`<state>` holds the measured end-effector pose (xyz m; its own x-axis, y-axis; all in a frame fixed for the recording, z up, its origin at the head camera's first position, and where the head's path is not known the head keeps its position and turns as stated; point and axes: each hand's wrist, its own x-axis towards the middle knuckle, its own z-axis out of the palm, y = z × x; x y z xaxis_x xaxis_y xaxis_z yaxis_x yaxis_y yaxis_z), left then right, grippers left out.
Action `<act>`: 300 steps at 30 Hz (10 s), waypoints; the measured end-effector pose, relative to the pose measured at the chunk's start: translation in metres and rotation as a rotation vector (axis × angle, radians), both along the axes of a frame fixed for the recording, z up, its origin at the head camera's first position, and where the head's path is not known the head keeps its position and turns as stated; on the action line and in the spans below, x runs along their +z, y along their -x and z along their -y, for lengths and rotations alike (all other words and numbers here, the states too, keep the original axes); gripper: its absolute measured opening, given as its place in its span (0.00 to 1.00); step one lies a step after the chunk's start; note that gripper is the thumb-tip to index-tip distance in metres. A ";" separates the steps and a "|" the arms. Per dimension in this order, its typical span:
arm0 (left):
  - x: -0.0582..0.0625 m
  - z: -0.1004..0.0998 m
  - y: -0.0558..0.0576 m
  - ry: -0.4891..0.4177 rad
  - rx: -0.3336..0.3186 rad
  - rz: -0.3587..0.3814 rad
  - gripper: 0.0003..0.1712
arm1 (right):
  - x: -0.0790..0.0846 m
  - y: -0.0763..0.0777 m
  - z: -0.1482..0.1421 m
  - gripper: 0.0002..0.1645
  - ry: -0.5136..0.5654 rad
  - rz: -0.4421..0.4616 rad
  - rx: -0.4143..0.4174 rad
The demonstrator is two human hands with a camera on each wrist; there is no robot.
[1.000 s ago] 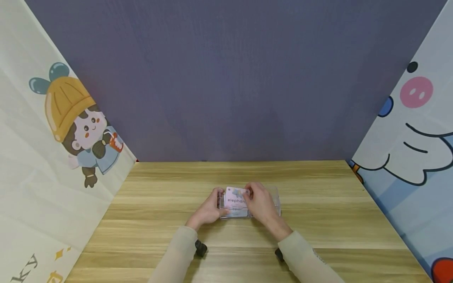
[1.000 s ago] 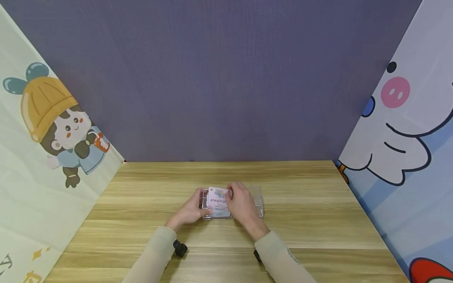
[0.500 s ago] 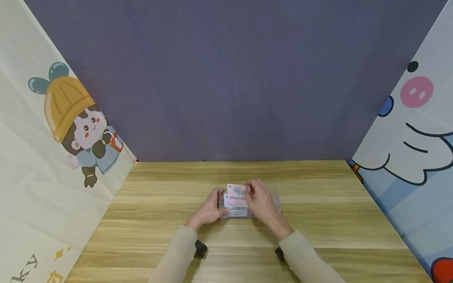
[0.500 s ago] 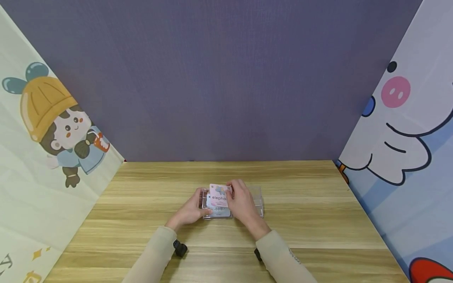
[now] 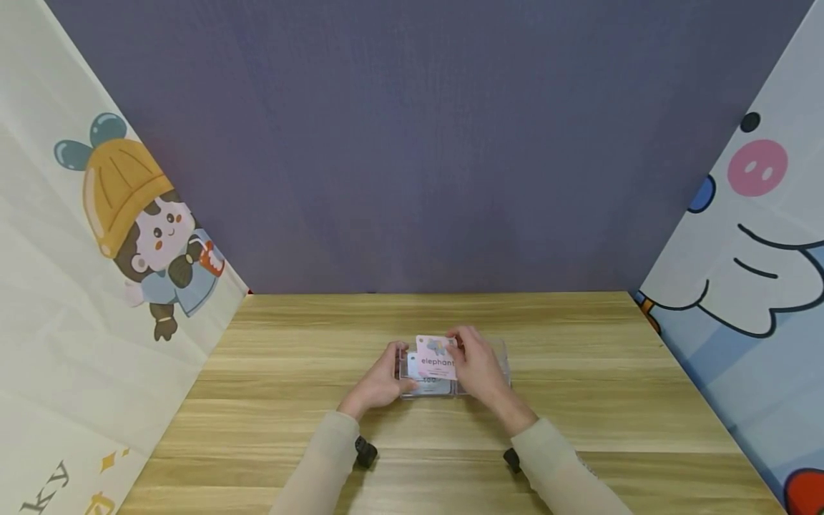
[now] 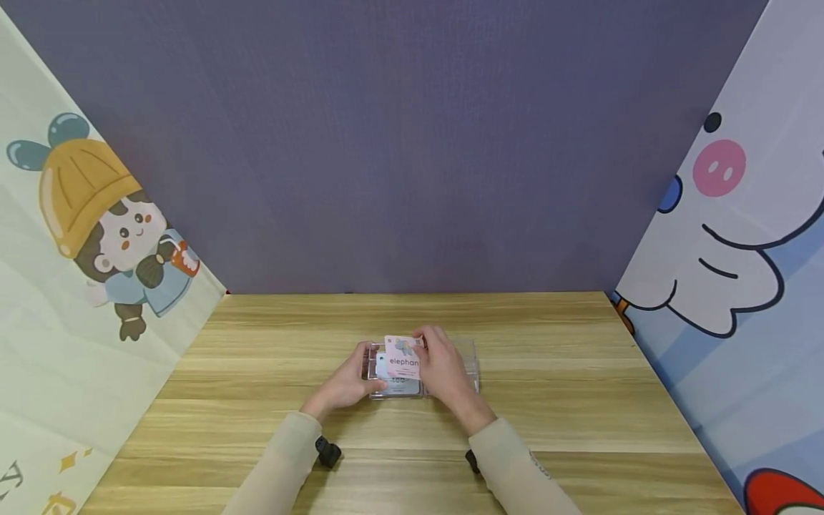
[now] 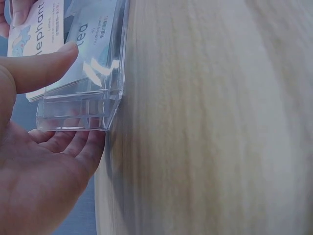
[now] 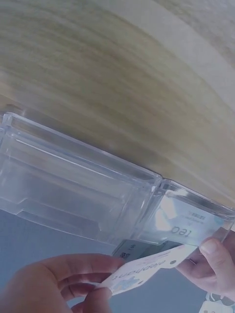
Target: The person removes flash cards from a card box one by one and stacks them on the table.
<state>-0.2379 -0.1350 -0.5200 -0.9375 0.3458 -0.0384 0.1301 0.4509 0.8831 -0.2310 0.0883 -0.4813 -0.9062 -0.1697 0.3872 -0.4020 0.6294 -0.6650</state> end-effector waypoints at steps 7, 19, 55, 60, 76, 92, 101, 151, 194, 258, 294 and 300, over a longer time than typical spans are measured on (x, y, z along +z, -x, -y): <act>0.000 0.000 -0.001 0.001 0.004 -0.004 0.45 | 0.000 0.001 -0.004 0.12 0.039 0.011 0.025; -0.002 0.000 0.001 0.013 0.008 -0.017 0.46 | 0.007 -0.002 -0.009 0.12 0.102 -0.008 0.050; 0.000 0.000 0.002 -0.004 0.000 0.004 0.46 | 0.019 -0.015 -0.023 0.12 0.220 0.054 0.123; -0.002 0.001 0.002 -0.012 -0.009 -0.002 0.46 | 0.018 -0.017 -0.026 0.12 0.236 0.091 0.127; 0.000 0.000 0.001 -0.035 -0.006 0.000 0.46 | 0.017 -0.024 -0.033 0.12 0.282 0.161 0.106; 0.002 0.002 0.001 -0.030 -0.020 -0.009 0.48 | 0.019 -0.032 -0.041 0.11 0.280 0.183 0.124; 0.001 0.004 0.003 0.002 -0.011 -0.004 0.47 | 0.019 -0.034 -0.046 0.11 0.278 0.179 0.111; 0.001 0.006 0.001 0.012 -0.004 0.010 0.46 | 0.003 -0.053 -0.058 0.12 0.187 0.320 0.086; -0.002 0.009 0.003 -0.005 -0.019 0.006 0.46 | -0.014 -0.064 -0.055 0.12 0.026 0.310 0.053; -0.013 -0.010 0.022 0.052 0.038 -0.025 0.47 | -0.042 -0.043 -0.076 0.12 -0.315 0.272 -0.003; -0.011 -0.010 0.021 0.044 0.044 0.003 0.47 | -0.040 -0.038 -0.076 0.15 -0.489 -0.201 0.003; -0.014 -0.010 0.024 0.038 0.031 0.002 0.47 | -0.039 -0.035 -0.074 0.17 -0.461 -0.220 0.009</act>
<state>-0.2615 -0.1252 -0.5339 -0.9476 0.3152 -0.0525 0.1142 0.4875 0.8656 -0.1965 0.1627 -0.5201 -0.8095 -0.3753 0.4515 -0.5079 0.8334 -0.2179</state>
